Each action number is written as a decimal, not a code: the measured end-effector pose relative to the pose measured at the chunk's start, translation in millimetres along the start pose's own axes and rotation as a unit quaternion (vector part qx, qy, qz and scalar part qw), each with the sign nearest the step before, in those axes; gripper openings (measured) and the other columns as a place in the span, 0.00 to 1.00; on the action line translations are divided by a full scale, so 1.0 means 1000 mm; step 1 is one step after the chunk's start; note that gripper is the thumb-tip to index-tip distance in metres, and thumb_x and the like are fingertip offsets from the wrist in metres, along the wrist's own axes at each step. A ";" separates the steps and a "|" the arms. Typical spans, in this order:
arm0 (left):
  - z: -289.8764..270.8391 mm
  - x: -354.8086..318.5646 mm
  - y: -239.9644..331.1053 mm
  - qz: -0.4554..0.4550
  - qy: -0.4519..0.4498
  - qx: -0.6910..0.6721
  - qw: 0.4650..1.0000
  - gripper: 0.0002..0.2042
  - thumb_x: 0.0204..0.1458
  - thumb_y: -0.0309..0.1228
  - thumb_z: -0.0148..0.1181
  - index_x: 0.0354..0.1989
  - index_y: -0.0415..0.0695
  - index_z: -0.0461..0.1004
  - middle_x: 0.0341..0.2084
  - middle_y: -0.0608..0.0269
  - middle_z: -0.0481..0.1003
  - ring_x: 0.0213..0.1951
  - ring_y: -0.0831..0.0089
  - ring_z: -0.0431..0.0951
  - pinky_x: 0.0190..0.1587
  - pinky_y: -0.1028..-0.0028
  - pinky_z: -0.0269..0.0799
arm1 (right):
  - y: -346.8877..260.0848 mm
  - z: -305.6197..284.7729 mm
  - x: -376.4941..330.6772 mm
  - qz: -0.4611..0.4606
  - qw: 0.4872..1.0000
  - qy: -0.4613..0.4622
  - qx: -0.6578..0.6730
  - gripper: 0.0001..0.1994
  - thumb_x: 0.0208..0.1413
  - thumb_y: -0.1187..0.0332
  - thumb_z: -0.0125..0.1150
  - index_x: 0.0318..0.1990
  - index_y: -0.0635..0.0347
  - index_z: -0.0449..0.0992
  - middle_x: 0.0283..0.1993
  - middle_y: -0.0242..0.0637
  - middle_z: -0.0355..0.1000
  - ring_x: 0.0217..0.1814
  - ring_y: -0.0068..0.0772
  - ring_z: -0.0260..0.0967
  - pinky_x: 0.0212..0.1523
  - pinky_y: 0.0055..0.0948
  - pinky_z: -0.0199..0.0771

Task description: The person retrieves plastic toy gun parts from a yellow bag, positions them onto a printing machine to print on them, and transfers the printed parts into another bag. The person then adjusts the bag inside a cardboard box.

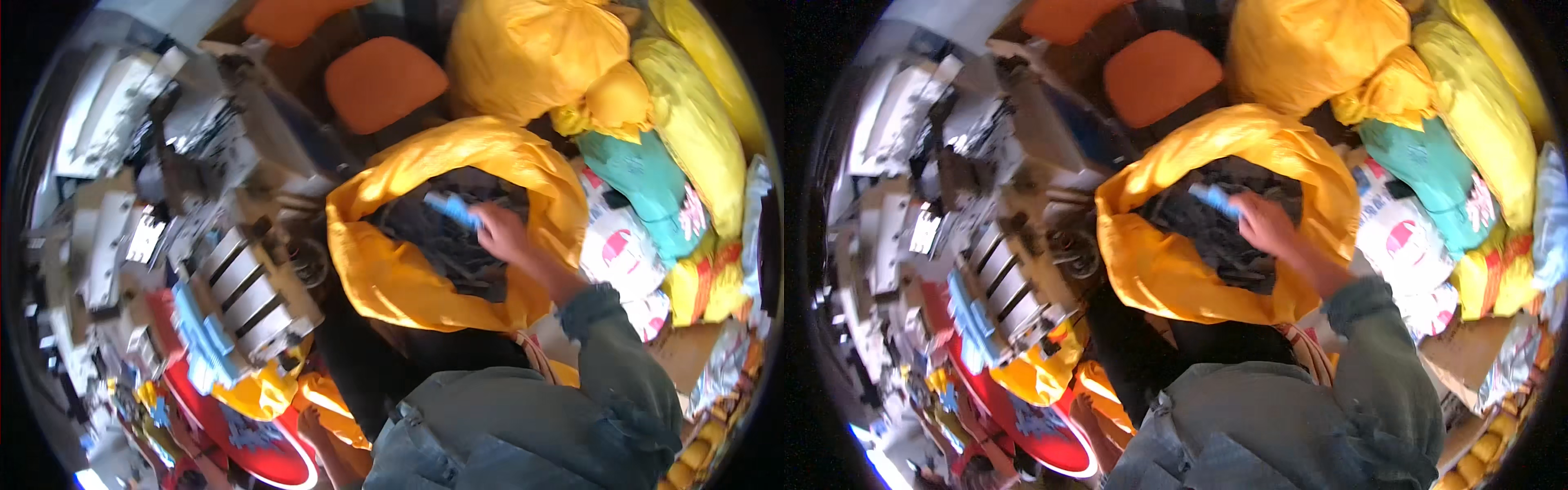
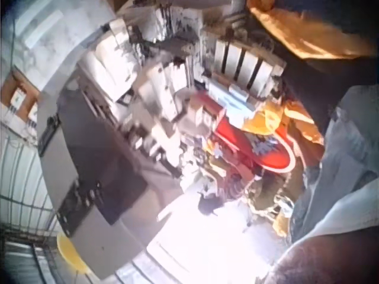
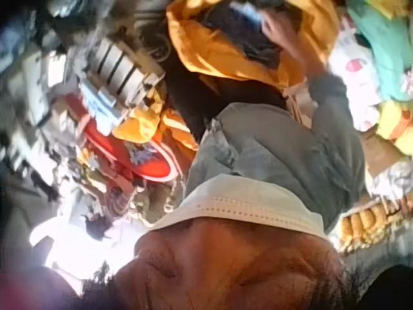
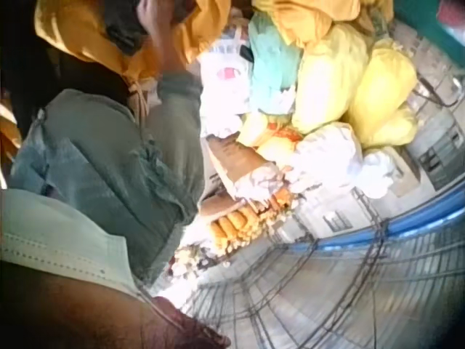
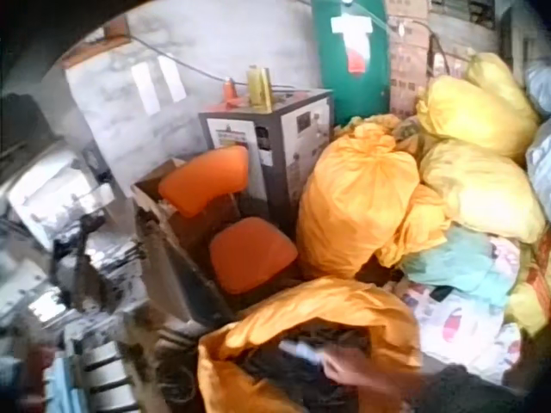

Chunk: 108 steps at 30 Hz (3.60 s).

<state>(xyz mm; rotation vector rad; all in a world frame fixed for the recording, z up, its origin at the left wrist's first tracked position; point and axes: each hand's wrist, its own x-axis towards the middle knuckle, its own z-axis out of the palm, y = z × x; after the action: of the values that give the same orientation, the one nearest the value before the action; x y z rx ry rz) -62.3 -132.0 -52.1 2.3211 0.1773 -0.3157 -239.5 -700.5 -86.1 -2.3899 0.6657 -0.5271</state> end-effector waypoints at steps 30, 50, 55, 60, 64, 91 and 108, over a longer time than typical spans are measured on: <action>-0.018 0.058 0.314 0.504 0.194 0.052 0.840 0.08 0.51 0.31 0.53 0.33 0.41 0.75 0.29 0.52 0.73 0.36 0.54 0.72 0.42 0.63 0.66 | -0.220 -0.067 0.034 0.011 0.789 -0.132 0.600 0.21 0.52 0.69 0.58 0.54 0.65 0.65 0.48 0.36 0.68 0.49 0.25 0.64 0.51 0.25 0.64; -0.048 -0.037 -0.036 0.072 0.290 -0.082 0.951 0.18 0.56 0.37 0.49 0.20 0.36 0.74 0.14 0.61 0.71 0.18 0.72 0.66 0.24 0.70 0.63 | -0.355 0.007 0.138 -0.411 0.909 -0.072 -0.008 0.17 0.43 0.68 0.60 0.46 0.51 0.75 0.36 0.37 0.70 0.43 0.36 0.64 0.47 0.33 0.65; -0.033 -0.042 -0.058 0.043 0.261 -0.045 0.963 0.18 0.56 0.37 0.48 0.22 0.36 0.75 0.15 0.60 0.71 0.19 0.71 0.68 0.25 0.68 0.64 | -0.358 0.013 0.141 -0.502 0.853 -0.132 0.053 0.18 0.42 0.70 0.60 0.45 0.50 0.76 0.31 0.34 0.67 0.39 0.34 0.62 0.42 0.30 0.66; -0.030 -0.043 -0.054 0.055 0.278 -0.030 0.959 0.18 0.56 0.37 0.49 0.23 0.35 0.75 0.19 0.57 0.74 0.22 0.68 0.70 0.27 0.67 0.66 | -0.354 0.010 0.146 -0.440 0.896 -0.055 0.033 0.15 0.44 0.72 0.57 0.43 0.54 0.77 0.33 0.37 0.68 0.36 0.36 0.63 0.41 0.33 0.66; -0.030 -0.041 -0.063 0.033 0.273 -0.026 0.961 0.18 0.56 0.38 0.49 0.23 0.35 0.75 0.18 0.56 0.74 0.22 0.67 0.70 0.27 0.66 0.66 | -0.359 0.014 0.138 -0.434 0.895 -0.089 -0.046 0.16 0.42 0.71 0.59 0.43 0.57 0.76 0.43 0.41 0.66 0.47 0.37 0.63 0.45 0.32 0.65; -0.047 -0.019 -0.029 0.012 0.195 0.089 0.977 0.16 0.50 0.36 0.47 0.21 0.36 0.75 0.15 0.59 0.72 0.17 0.71 0.71 0.20 0.73 0.66 | 0.173 0.088 0.133 0.172 0.923 -0.094 -0.332 0.17 0.53 0.69 0.51 0.51 0.58 0.68 0.57 0.47 0.63 0.54 0.44 0.63 0.52 0.40 0.63; -0.020 0.015 -0.013 0.038 0.080 0.078 0.993 0.14 0.53 0.35 0.47 0.26 0.37 0.74 0.18 0.61 0.73 0.20 0.75 0.71 0.23 0.77 0.66 | 0.053 -0.015 0.109 -0.007 0.995 -0.089 0.052 0.13 0.57 0.67 0.49 0.48 0.58 0.71 0.48 0.44 0.70 0.45 0.36 0.67 0.46 0.35 0.65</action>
<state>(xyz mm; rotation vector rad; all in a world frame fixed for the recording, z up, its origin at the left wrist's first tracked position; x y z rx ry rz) -47.0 -107.7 -51.6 2.5015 0.1482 -0.1086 -177.5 -806.1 -86.1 -2.3116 0.5302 -0.3414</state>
